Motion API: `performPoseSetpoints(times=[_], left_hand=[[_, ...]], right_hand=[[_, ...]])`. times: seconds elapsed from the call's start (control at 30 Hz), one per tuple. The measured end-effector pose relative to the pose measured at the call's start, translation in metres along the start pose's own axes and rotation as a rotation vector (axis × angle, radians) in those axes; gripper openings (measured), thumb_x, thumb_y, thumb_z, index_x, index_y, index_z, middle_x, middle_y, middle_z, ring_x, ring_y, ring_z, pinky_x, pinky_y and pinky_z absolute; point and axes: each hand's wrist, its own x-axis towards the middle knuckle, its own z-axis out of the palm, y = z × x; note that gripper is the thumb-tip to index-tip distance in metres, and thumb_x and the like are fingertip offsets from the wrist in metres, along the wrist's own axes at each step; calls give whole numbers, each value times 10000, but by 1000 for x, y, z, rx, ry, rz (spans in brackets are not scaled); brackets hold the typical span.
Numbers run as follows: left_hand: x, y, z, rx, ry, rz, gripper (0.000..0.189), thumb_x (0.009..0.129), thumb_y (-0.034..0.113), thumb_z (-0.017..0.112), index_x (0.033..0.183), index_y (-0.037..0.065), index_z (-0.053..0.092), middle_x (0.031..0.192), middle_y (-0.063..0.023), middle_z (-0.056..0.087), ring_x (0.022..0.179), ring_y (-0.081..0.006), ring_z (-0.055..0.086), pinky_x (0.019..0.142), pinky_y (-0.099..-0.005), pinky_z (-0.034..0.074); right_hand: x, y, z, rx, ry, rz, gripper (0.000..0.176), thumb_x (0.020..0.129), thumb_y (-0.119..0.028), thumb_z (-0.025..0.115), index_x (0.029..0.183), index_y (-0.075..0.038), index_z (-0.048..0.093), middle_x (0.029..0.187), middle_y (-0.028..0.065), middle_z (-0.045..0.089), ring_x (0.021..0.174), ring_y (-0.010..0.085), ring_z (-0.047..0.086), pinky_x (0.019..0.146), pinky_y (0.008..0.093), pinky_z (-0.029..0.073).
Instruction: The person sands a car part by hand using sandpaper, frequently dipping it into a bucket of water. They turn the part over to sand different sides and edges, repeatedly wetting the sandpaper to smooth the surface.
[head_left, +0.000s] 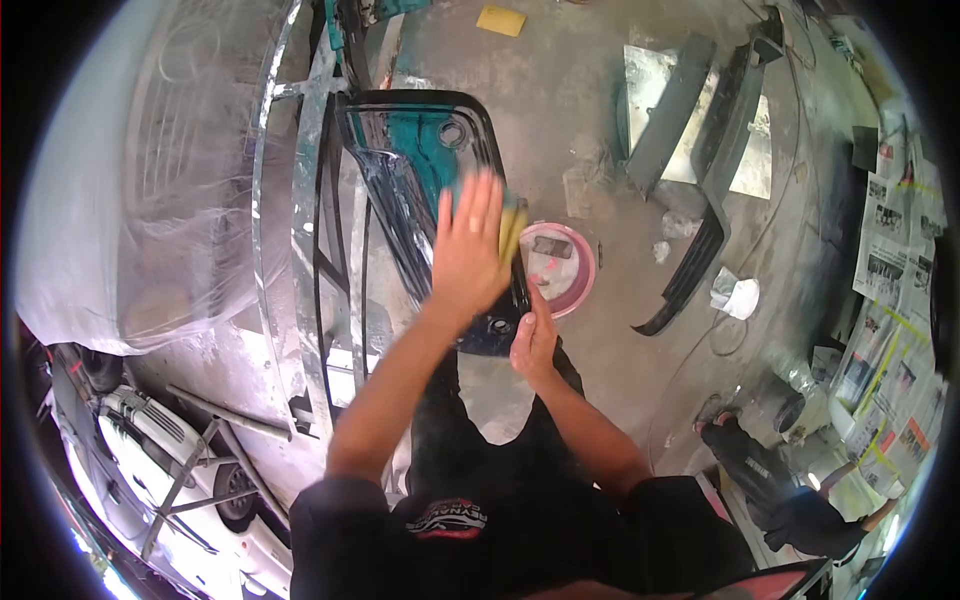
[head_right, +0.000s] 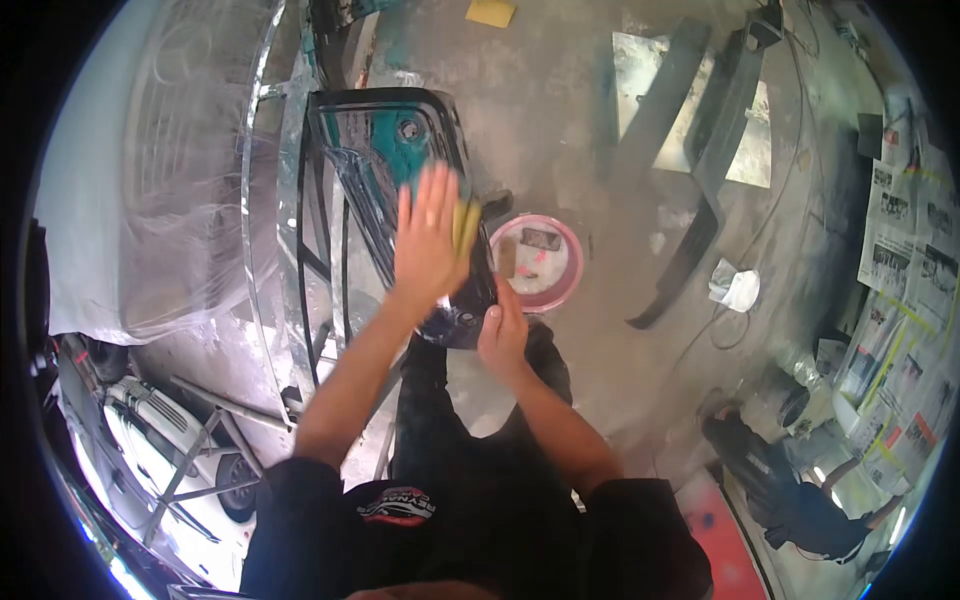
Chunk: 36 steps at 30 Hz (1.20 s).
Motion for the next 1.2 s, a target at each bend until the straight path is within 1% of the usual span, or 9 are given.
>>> performPoseSetpoints(times=[0.07, 0.13, 0.27, 0.4, 0.53, 0.67, 0.87, 1.03, 1.2], left_hand=[[-72, 22, 13, -316, -245, -42, 654, 922, 257, 563, 1467, -54, 378, 1552, -212, 360, 1465, -350, 302, 1190, -550, 190], [-100, 7, 17, -189, -400, 296, 676, 906, 266, 587, 1473, -36, 377, 1551, -205, 361, 1457, -369, 308, 1193, -554, 187], [13, -36, -9, -32, -30, 195, 607, 961, 265, 557, 1467, -21, 384, 1533, -203, 389, 1458, -346, 315, 1191, -551, 200], [-58, 20, 20, -181, 43, -239, 663, 959, 251, 522, 1465, -121, 309, 1557, -290, 298, 1468, -446, 247, 1192, -585, 160], [-89, 12, 25, -227, -53, -229, 684, 982, 255, 490, 1494, -125, 243, 1566, -319, 250, 1478, -453, 216, 1197, -583, 144], [19, -39, 6, -111, 193, -332, 620, 1006, 238, 459, 1500, -90, 280, 1568, -320, 244, 1466, -471, 230, 1194, -568, 177], [-90, 0, 28, -173, -65, -134, 659, 968, 271, 503, 1458, -130, 322, 1535, -325, 313, 1466, -455, 252, 1197, -555, 180], [39, -65, -4, -36, 151, -188, 658, 972, 283, 506, 1469, -107, 322, 1549, -301, 304, 1470, -427, 250, 1200, -540, 180], [-88, 9, 9, -177, -338, -134, 664, 937, 273, 564, 1455, -86, 356, 1527, -285, 357, 1459, -401, 299, 1201, -540, 178]], right_hand=[[-9, -7, -2, 153, -54, 291, 462, 1040, -235, 376, 1379, 49, 510, 1247, 264, 618, 1155, 379, 618, 997, 407, 467], [-7, 0, 4, 263, 36, 141, 487, 1053, -273, 347, 1372, 52, 520, 1218, 264, 642, 1128, 359, 642, 977, 399, 478], [-16, 2, 6, 122, 18, 229, 517, 1066, -337, 338, 1342, 43, 553, 1216, 271, 641, 1137, 367, 637, 980, 408, 472], [-13, -2, 3, 93, -39, 300, 508, 1058, -332, 344, 1330, 46, 547, 1217, 269, 630, 1145, 386, 623, 992, 428, 464], [-12, -6, 3, 39, -5, 233, 518, 1056, -342, 344, 1330, 49, 543, 1216, 264, 628, 1143, 393, 618, 993, 435, 462], [-7, -6, 5, 82, 0, 209, 536, 1053, -341, 336, 1324, 77, 534, 1213, 266, 633, 1137, 403, 619, 997, 440, 461], [-10, -2, 6, 5, 15, 189, 516, 1053, -324, 334, 1319, 68, 539, 1202, 270, 637, 1130, 399, 623, 980, 439, 467], [-4, -11, 3, 114, -45, 220, 580, 1082, -362, 299, 1344, 119, 488, 1261, 253, 617, 1208, 325, 588, 1055, 399, 420], [-4, -4, 8, 45, 23, 173, 489, 1048, -296, 347, 1320, 65, 535, 1200, 268, 636, 1110, 396, 632, 970, 435, 476]])
